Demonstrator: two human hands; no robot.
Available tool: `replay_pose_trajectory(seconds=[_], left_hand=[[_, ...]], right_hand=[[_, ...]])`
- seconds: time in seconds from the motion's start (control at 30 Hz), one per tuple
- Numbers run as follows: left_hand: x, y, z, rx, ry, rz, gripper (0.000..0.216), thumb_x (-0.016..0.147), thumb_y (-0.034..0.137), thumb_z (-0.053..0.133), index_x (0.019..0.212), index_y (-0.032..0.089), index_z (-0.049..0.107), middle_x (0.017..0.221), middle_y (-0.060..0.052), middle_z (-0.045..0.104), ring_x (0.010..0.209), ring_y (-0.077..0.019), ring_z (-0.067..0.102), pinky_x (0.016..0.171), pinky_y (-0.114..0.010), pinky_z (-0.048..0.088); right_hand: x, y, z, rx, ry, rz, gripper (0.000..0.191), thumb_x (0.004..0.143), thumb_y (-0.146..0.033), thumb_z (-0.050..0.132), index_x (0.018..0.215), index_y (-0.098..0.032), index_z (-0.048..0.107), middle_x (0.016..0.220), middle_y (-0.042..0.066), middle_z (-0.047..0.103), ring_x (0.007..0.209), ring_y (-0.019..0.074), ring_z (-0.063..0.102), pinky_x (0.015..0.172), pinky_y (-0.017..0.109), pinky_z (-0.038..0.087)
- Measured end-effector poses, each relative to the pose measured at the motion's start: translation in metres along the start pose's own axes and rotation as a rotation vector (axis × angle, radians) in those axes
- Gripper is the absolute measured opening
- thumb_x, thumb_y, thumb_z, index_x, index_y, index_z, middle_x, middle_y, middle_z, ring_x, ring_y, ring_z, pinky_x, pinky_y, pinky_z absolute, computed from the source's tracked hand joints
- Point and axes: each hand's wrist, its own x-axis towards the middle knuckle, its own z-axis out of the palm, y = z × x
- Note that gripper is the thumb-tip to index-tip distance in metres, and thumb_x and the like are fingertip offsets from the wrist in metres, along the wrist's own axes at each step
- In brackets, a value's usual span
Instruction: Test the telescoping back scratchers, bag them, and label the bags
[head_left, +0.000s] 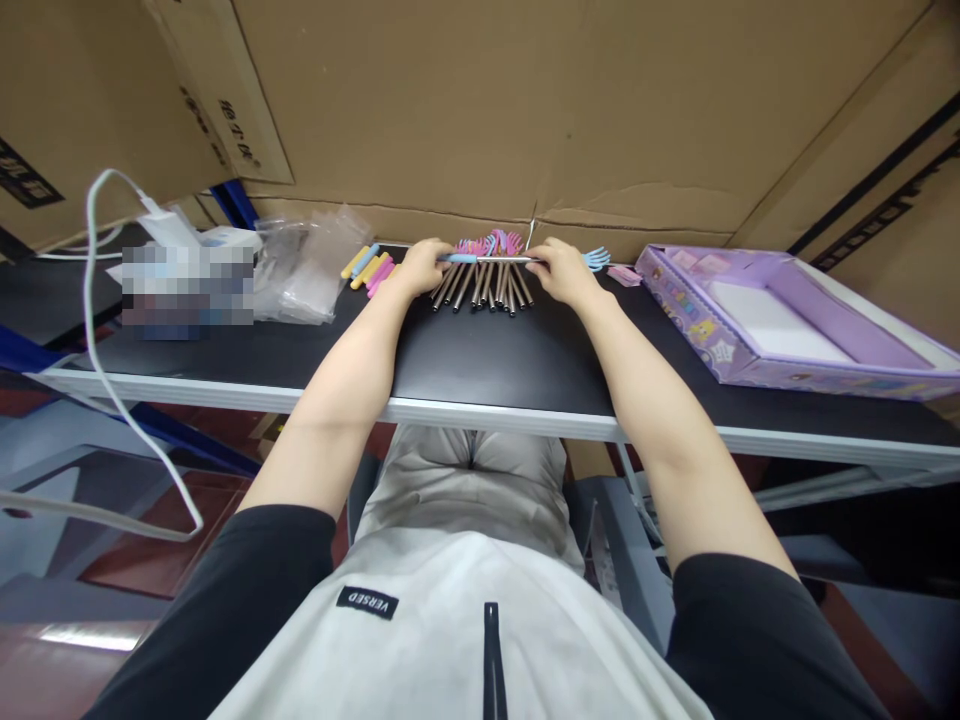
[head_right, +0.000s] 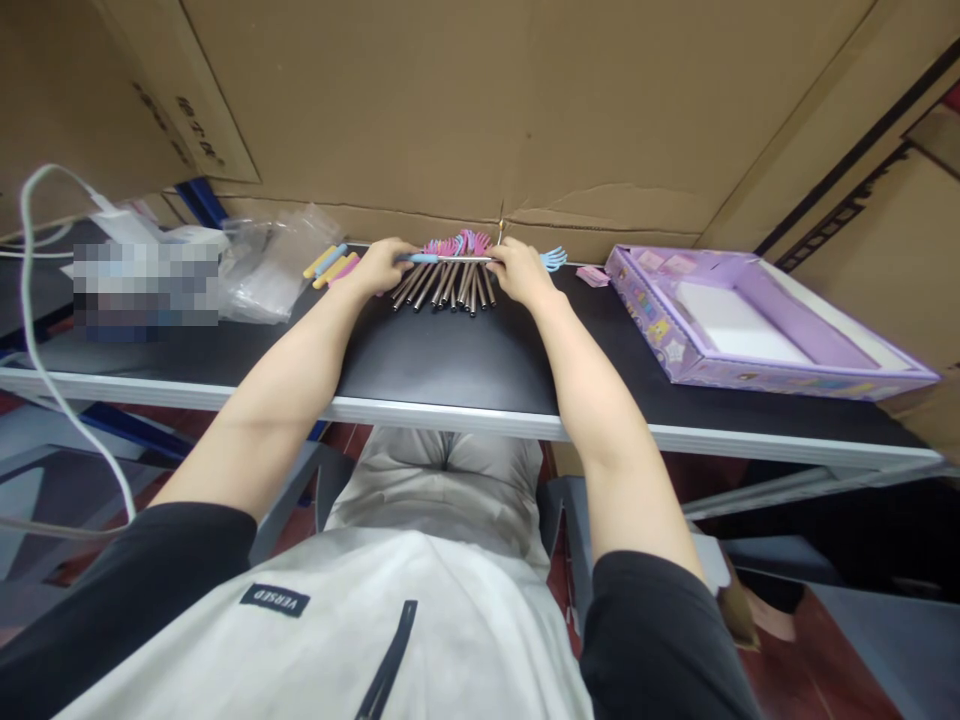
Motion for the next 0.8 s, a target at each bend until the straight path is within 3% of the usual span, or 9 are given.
replay_pose_trajectory(seconds=[0.17,0.53,0.8], left_hand=[[0.007,-0.013,0.005,-0.048,0.056,0.029,0.046,0.094,0.018,0.055,0.137,0.02,0.073,0.137,-0.013,0.073,0.135,-0.0321,0.064,0.121,-0.047,0.045],[0.006,-0.009,-0.003,-0.206,0.016,0.088,0.033,0.093,0.019,0.062,0.122,0.018,0.077,0.131,-0.013,0.078,0.121,-0.0257,0.07,0.11,-0.036,0.051],[-0.003,0.004,-0.014,-0.188,0.02,0.039,0.027,0.09,0.021,0.066,0.114,0.015,0.077,0.097,-0.009,0.08,0.1,-0.0251,0.071,0.095,-0.035,0.054]], right_hand=[[0.007,0.014,0.012,0.072,0.073,-0.08,0.042,0.109,-0.042,0.052,0.133,-0.02,0.077,0.122,0.018,0.073,0.122,0.0393,0.066,0.107,0.057,0.051],[0.007,0.018,0.015,0.076,0.034,-0.087,0.041,0.106,-0.039,0.054,0.13,-0.02,0.081,0.108,0.017,0.073,0.108,0.0365,0.067,0.099,0.051,0.05],[0.008,0.022,0.015,0.041,0.068,-0.18,0.041,0.108,-0.041,0.049,0.126,-0.023,0.081,0.097,0.014,0.069,0.099,0.0325,0.064,0.088,0.044,0.05]])
